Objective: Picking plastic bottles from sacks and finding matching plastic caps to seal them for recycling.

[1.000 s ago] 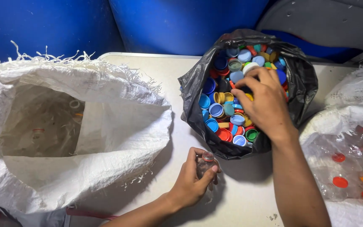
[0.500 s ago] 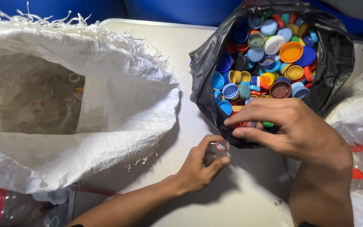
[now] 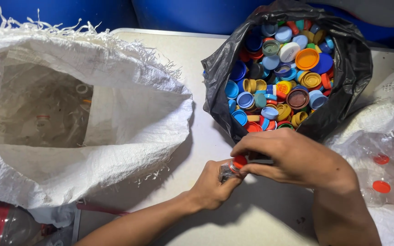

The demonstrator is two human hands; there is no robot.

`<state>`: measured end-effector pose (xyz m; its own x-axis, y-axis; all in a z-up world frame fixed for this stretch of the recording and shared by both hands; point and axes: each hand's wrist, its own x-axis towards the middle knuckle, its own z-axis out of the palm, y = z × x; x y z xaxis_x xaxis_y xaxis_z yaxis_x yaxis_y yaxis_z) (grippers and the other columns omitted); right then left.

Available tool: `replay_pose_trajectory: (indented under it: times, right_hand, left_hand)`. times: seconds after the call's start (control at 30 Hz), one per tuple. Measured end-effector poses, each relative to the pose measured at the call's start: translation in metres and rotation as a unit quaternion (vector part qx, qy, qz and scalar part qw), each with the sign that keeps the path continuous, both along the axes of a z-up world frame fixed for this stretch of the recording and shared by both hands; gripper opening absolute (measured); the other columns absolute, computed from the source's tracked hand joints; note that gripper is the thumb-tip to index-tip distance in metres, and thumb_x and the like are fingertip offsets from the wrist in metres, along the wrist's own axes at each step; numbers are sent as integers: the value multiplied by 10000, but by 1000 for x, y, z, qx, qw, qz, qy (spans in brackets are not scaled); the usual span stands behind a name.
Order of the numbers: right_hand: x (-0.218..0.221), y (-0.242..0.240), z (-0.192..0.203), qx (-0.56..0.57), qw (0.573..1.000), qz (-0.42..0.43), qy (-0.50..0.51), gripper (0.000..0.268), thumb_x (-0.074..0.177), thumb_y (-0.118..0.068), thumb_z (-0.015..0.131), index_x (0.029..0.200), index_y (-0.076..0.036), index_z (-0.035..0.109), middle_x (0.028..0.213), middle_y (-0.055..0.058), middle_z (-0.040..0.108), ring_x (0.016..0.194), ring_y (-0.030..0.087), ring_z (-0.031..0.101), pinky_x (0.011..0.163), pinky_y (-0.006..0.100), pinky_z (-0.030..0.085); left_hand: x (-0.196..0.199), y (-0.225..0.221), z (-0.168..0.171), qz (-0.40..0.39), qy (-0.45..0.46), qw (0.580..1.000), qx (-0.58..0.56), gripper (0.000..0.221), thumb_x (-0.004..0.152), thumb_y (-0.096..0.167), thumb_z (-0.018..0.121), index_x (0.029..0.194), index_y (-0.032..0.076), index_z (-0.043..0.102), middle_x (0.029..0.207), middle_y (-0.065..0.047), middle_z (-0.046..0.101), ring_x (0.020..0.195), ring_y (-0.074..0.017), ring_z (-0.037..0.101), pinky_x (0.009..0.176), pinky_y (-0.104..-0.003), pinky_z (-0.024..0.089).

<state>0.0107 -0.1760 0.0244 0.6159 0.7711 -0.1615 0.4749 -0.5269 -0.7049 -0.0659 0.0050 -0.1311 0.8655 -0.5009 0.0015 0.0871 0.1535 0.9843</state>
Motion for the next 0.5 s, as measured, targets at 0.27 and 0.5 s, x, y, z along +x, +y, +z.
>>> replay_pose_trajectory:
  times: [0.27, 0.5]
  right_hand:
    - [-13, 2, 3, 25, 999, 34, -22, 244, 793, -106, 804, 1022, -70, 729, 961, 53, 761, 835, 252, 766, 701, 341, 602]
    - [-12, 4, 2, 32, 999, 40, -16, 209, 787, -94, 791, 983, -64, 726, 946, 53, 759, 840, 247, 768, 705, 339, 606]
  left_hand:
    - [-4, 0, -5, -51, -66, 995, 60, 150, 966, 123, 516, 903, 2, 578, 646, -138, 571, 574, -233, 568, 577, -386, 457]
    - [-2, 1, -1, -60, -70, 993, 70, 175, 971, 136, 462, 896, 11, 558, 632, -131, 569, 559, -262, 598, 563, -406, 450]
